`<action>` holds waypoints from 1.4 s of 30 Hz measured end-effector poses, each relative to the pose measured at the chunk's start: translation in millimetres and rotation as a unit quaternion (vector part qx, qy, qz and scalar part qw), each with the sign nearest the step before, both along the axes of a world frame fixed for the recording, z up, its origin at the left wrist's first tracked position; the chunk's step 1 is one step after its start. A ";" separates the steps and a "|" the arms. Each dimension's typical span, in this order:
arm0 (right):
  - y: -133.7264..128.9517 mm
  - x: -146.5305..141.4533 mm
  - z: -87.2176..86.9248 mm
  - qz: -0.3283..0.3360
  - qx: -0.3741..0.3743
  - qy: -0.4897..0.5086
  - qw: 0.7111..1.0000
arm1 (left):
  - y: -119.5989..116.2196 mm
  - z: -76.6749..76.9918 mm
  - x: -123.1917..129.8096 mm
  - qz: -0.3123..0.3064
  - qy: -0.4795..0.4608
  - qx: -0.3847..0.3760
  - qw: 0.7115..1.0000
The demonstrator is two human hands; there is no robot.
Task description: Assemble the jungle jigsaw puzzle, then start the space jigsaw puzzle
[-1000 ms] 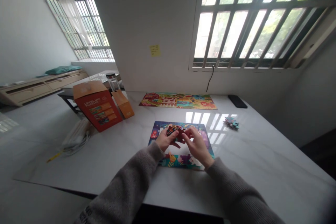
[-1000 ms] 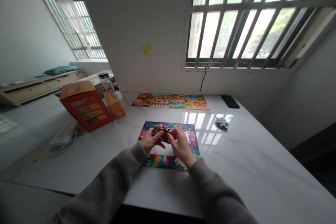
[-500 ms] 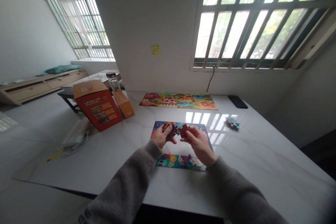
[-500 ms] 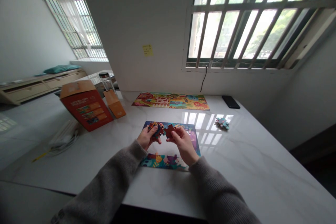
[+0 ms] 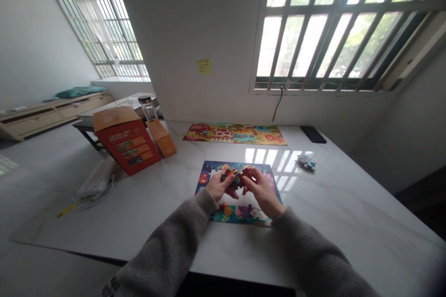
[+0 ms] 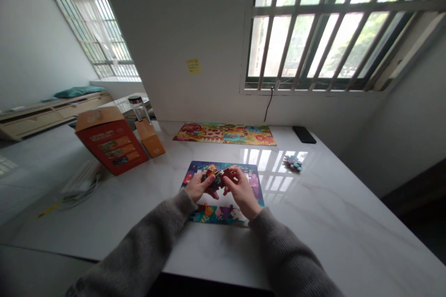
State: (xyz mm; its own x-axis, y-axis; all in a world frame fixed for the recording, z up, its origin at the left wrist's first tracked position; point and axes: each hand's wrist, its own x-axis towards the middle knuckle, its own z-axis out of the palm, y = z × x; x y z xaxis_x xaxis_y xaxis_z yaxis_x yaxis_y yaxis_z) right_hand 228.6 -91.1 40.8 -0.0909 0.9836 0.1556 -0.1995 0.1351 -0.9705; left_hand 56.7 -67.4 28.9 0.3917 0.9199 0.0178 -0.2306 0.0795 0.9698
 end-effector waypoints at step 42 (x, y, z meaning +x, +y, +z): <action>41.7 194.6 -8.0 -0.145 -0.033 -0.362 0.920 | 6.7 0.1 -5.5 0.118 -0.046 0.001 0.992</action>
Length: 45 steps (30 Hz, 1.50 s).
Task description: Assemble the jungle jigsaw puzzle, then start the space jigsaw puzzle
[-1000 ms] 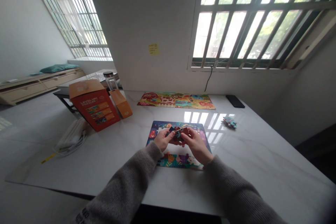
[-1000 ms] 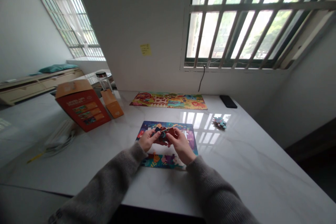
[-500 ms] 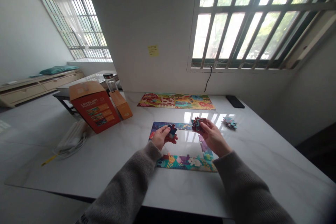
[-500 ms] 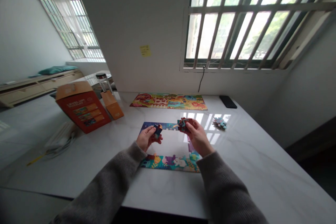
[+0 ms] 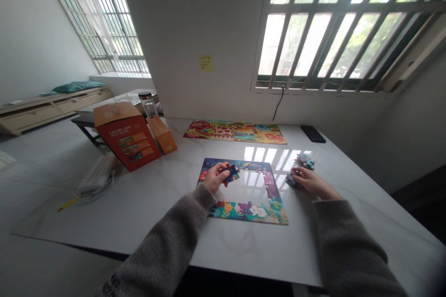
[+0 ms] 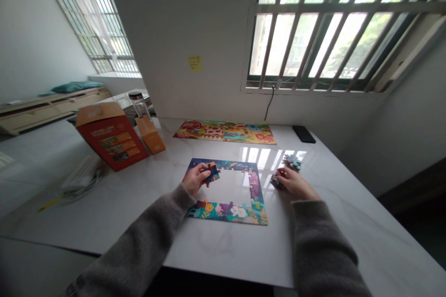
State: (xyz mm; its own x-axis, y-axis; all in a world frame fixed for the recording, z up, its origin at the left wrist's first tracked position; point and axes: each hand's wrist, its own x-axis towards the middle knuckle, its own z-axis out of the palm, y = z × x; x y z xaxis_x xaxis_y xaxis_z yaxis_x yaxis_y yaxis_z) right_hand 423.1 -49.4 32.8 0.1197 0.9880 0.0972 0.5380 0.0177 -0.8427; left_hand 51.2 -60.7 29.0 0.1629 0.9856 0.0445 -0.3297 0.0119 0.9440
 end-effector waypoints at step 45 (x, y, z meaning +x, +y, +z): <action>-55.2 -186.2 11.5 0.186 0.134 0.220 0.948 | -7.7 11.8 -3.8 -0.057 0.113 0.099 0.987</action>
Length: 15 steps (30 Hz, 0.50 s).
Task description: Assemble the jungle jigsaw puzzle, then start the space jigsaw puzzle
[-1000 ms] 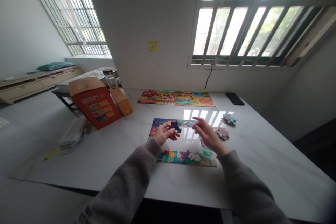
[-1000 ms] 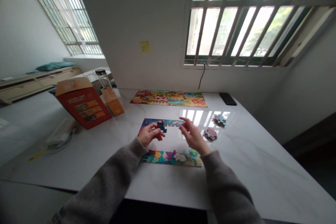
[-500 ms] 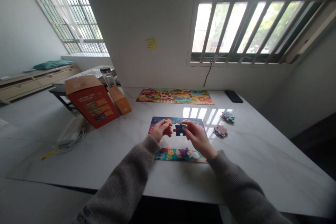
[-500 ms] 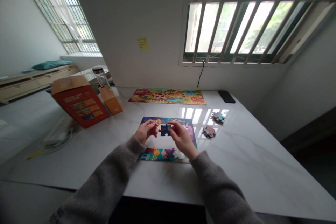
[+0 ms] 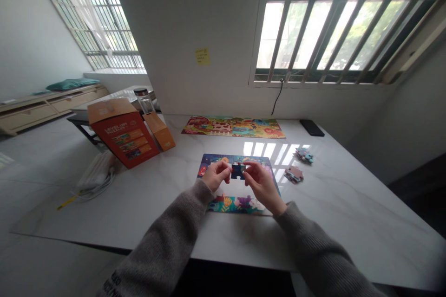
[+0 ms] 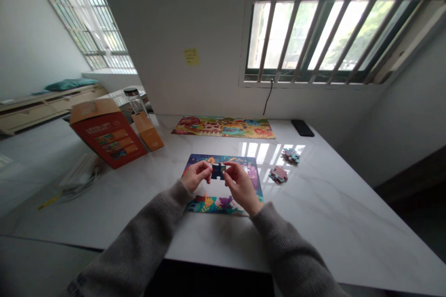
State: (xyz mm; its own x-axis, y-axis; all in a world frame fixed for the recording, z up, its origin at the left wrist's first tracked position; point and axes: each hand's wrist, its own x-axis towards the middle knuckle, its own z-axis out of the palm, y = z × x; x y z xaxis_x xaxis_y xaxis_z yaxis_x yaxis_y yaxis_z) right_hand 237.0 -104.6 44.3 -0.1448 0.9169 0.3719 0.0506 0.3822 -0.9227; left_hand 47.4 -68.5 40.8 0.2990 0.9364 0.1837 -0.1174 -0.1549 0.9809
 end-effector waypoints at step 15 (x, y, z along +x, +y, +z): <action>-4.6 -1.8 -7.4 0.015 -0.004 -0.057 0.998 | 2.6 3.6 -0.8 0.090 0.013 -0.011 0.996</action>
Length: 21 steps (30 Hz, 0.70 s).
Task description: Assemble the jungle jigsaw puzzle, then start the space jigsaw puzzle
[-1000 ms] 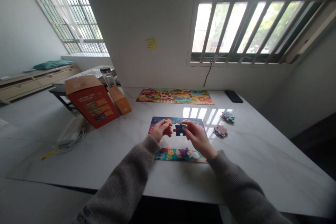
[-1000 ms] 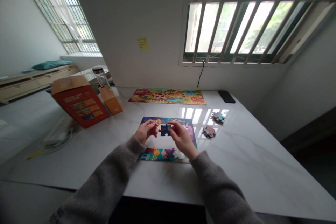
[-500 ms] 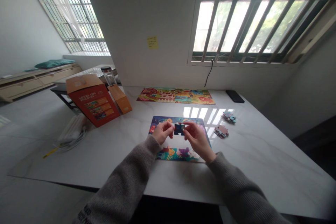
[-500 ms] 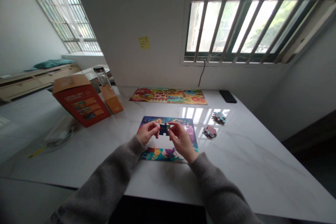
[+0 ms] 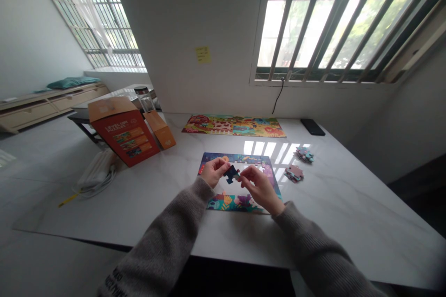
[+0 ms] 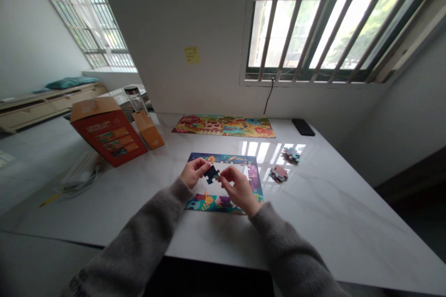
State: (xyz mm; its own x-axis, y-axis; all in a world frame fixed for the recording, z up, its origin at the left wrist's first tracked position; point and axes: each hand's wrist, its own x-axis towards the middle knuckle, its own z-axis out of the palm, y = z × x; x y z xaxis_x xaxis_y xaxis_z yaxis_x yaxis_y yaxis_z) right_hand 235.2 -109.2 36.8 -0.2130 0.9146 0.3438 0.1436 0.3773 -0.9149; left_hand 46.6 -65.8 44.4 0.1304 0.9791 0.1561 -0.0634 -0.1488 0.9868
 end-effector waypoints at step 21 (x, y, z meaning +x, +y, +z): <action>-1.6 -8.2 1.5 -0.004 -0.056 0.082 0.995 | 7.0 -8.3 -5.5 -0.014 -0.020 0.025 0.999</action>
State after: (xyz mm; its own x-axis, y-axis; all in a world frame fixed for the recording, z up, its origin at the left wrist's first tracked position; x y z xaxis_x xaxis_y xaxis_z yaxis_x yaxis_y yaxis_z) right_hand 227.0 -110.8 38.3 -0.1543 0.9505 0.2696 -0.0085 0.2715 -0.9624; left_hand 41.2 -58.8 36.1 0.1506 0.9658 0.2110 -0.1082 -0.1960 0.9746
